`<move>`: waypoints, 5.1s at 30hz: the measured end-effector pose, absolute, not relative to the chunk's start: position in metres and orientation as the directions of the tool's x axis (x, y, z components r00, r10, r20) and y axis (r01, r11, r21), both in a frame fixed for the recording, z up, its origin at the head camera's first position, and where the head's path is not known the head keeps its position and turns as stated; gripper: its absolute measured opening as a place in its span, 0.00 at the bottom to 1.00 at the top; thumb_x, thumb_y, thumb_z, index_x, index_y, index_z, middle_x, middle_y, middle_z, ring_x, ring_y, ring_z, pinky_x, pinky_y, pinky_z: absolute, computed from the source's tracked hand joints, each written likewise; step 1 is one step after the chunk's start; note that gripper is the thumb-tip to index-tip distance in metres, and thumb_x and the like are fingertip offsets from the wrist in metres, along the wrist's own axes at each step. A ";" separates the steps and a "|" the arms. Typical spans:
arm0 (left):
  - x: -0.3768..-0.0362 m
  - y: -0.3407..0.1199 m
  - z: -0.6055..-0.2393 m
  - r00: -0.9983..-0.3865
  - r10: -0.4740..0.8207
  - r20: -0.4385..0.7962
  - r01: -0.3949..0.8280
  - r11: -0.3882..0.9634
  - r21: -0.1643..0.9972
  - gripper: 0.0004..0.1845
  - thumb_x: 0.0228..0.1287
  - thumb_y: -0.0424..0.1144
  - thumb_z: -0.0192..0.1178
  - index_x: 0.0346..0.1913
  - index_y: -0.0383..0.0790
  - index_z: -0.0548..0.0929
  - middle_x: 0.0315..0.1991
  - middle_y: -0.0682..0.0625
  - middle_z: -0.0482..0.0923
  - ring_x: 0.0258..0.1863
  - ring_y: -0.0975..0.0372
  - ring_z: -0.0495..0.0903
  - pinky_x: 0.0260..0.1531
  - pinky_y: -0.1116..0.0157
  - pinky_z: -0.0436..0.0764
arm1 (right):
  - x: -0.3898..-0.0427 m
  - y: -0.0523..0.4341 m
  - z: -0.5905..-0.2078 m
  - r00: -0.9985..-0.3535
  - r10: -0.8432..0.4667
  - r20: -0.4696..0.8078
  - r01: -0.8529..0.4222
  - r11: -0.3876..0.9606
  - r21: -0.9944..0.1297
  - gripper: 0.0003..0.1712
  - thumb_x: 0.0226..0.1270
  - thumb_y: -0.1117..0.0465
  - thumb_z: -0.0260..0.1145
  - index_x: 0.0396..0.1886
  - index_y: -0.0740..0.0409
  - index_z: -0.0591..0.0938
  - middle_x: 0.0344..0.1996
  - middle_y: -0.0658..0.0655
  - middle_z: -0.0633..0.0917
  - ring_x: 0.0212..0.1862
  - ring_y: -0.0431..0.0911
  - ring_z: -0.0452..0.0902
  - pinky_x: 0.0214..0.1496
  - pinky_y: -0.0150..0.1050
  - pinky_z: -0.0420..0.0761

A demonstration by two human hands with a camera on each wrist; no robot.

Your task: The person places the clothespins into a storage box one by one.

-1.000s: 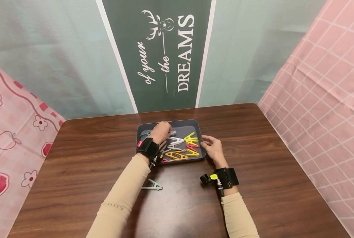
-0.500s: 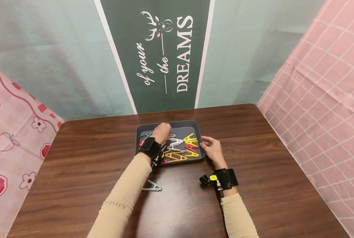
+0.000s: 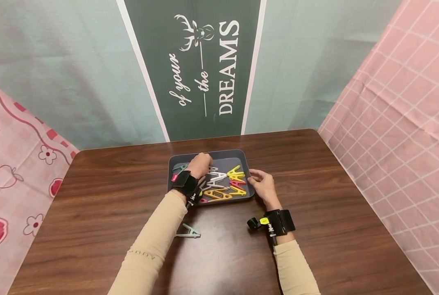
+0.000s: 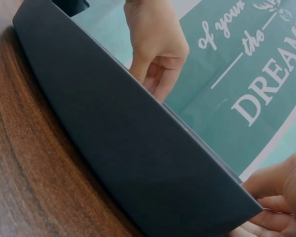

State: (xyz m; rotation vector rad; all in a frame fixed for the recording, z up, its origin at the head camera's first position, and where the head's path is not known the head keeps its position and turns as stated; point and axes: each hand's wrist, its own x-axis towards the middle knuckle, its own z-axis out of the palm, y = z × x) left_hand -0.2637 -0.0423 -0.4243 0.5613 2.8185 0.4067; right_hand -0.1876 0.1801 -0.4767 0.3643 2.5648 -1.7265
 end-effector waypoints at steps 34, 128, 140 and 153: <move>-0.219 -0.061 -0.396 -0.837 0.544 -0.068 0.472 0.778 0.414 0.16 0.71 0.33 0.51 0.57 0.34 0.80 0.53 0.41 0.82 0.49 0.54 0.82 0.52 0.58 0.80 | -0.189 0.180 -0.477 -0.970 0.182 -0.158 0.216 0.357 -0.909 0.21 0.67 0.68 0.61 0.60 0.62 0.78 0.56 0.69 0.81 0.60 0.59 0.78 0.57 0.45 0.81; -0.094 -0.093 -0.423 -0.898 0.417 -0.138 0.369 0.887 0.279 0.16 0.32 0.21 0.69 0.13 0.42 0.74 0.19 0.52 0.70 0.20 0.62 0.68 0.17 0.63 0.69 | -0.189 0.180 -0.477 -0.967 0.185 -0.174 0.229 0.345 -0.910 0.21 0.67 0.67 0.61 0.60 0.62 0.78 0.56 0.69 0.81 0.60 0.59 0.78 0.60 0.46 0.78; -0.099 -0.092 -0.427 -0.893 0.421 -0.161 0.365 0.885 0.288 0.13 0.39 0.28 0.71 0.12 0.43 0.76 0.16 0.54 0.69 0.18 0.63 0.66 0.17 0.63 0.68 | -0.189 0.180 -0.478 -0.967 0.188 -0.172 0.229 0.349 -0.909 0.21 0.67 0.67 0.61 0.60 0.62 0.78 0.55 0.70 0.82 0.59 0.59 0.79 0.59 0.45 0.79; -0.104 -0.091 -0.431 -0.897 0.419 -0.143 0.354 0.873 0.335 0.12 0.41 0.33 0.73 0.16 0.44 0.78 0.19 0.55 0.71 0.19 0.63 0.66 0.20 0.64 0.69 | -0.190 0.180 -0.477 -0.964 0.184 -0.191 0.244 0.332 -0.911 0.21 0.68 0.66 0.60 0.60 0.62 0.77 0.57 0.69 0.81 0.61 0.59 0.78 0.61 0.47 0.78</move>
